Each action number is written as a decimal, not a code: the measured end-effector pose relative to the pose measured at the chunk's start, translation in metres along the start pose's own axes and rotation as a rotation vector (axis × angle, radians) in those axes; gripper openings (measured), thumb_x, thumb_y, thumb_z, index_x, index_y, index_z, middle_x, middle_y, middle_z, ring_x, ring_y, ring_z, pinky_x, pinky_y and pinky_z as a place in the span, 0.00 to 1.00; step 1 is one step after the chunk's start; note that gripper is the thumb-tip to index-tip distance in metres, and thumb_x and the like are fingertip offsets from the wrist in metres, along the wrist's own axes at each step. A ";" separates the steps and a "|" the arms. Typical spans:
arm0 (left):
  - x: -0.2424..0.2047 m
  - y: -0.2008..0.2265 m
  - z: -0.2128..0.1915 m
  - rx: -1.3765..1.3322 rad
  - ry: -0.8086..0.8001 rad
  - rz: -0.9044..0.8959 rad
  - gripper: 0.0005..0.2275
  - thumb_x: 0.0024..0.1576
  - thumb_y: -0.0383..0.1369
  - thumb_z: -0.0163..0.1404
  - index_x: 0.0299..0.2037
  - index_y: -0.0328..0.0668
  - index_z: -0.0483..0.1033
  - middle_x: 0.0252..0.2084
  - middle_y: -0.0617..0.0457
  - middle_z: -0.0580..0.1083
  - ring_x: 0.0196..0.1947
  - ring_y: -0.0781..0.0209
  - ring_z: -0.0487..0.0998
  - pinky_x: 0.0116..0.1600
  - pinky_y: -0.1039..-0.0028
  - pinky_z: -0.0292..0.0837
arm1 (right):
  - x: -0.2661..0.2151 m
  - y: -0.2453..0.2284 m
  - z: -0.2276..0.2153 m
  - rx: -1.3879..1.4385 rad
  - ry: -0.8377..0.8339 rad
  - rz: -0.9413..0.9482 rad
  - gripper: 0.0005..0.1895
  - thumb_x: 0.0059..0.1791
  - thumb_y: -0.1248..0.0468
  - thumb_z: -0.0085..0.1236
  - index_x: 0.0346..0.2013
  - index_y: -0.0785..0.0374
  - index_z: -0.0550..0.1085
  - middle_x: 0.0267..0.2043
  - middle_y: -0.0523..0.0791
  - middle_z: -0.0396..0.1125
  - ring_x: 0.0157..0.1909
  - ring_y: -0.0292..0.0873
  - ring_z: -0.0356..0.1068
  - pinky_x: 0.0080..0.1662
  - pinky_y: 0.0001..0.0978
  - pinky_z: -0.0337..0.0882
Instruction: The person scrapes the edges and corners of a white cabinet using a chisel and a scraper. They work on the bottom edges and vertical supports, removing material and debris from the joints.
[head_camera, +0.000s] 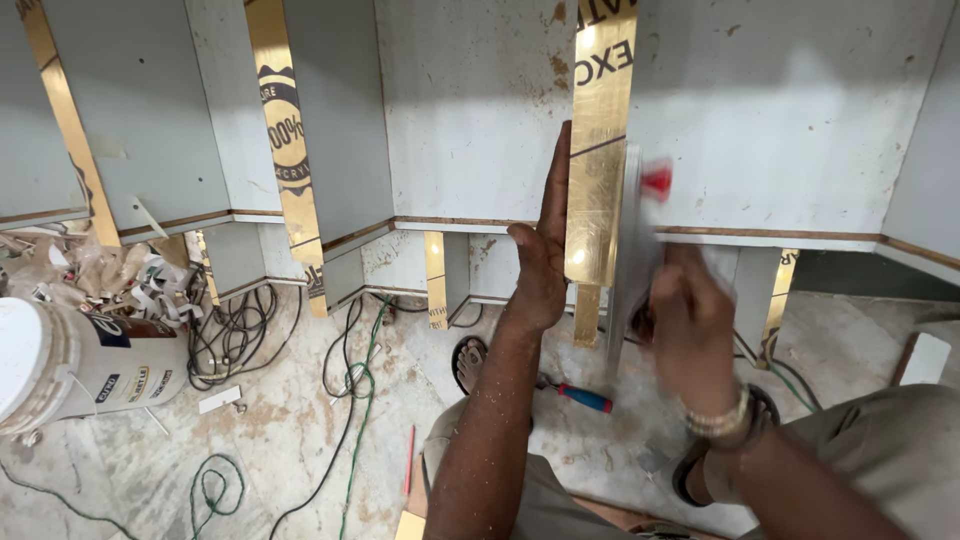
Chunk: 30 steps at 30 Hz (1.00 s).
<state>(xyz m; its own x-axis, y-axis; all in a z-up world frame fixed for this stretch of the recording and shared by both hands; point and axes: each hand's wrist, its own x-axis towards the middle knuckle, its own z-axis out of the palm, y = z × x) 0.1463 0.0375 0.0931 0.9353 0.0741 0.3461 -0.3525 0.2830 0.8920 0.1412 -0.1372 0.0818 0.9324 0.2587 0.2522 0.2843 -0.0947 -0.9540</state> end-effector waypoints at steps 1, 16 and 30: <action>-0.001 0.002 0.001 0.003 0.008 -0.001 0.52 0.53 0.77 0.19 0.81 0.52 0.30 0.86 0.50 0.35 0.86 0.51 0.38 0.87 0.52 0.38 | 0.031 -0.002 -0.001 -0.022 -0.010 0.039 0.18 0.63 0.55 0.41 0.35 0.62 0.69 0.16 0.39 0.59 0.14 0.29 0.60 0.18 0.25 0.61; -0.001 0.002 0.003 0.040 0.005 0.064 0.52 0.54 0.77 0.16 0.81 0.47 0.32 0.85 0.47 0.36 0.86 0.50 0.37 0.86 0.52 0.36 | -0.060 -0.004 0.003 0.150 -0.053 0.024 0.11 0.60 0.60 0.43 0.46 0.66 0.70 0.38 0.39 0.64 0.18 0.28 0.59 0.20 0.23 0.61; 0.003 0.001 0.002 0.030 0.031 0.006 0.52 0.51 0.76 0.16 0.81 0.50 0.32 0.85 0.47 0.38 0.85 0.49 0.38 0.84 0.49 0.37 | 0.113 -0.006 -0.007 -0.111 -0.023 0.025 0.23 0.64 0.48 0.39 0.39 0.64 0.69 0.20 0.35 0.58 0.19 0.30 0.62 0.21 0.22 0.63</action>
<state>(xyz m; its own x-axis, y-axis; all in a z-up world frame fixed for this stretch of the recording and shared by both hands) 0.1486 0.0360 0.0952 0.9335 0.1051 0.3428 -0.3585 0.2534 0.8985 0.2463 -0.1143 0.1170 0.9346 0.2764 0.2237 0.2852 -0.2070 -0.9358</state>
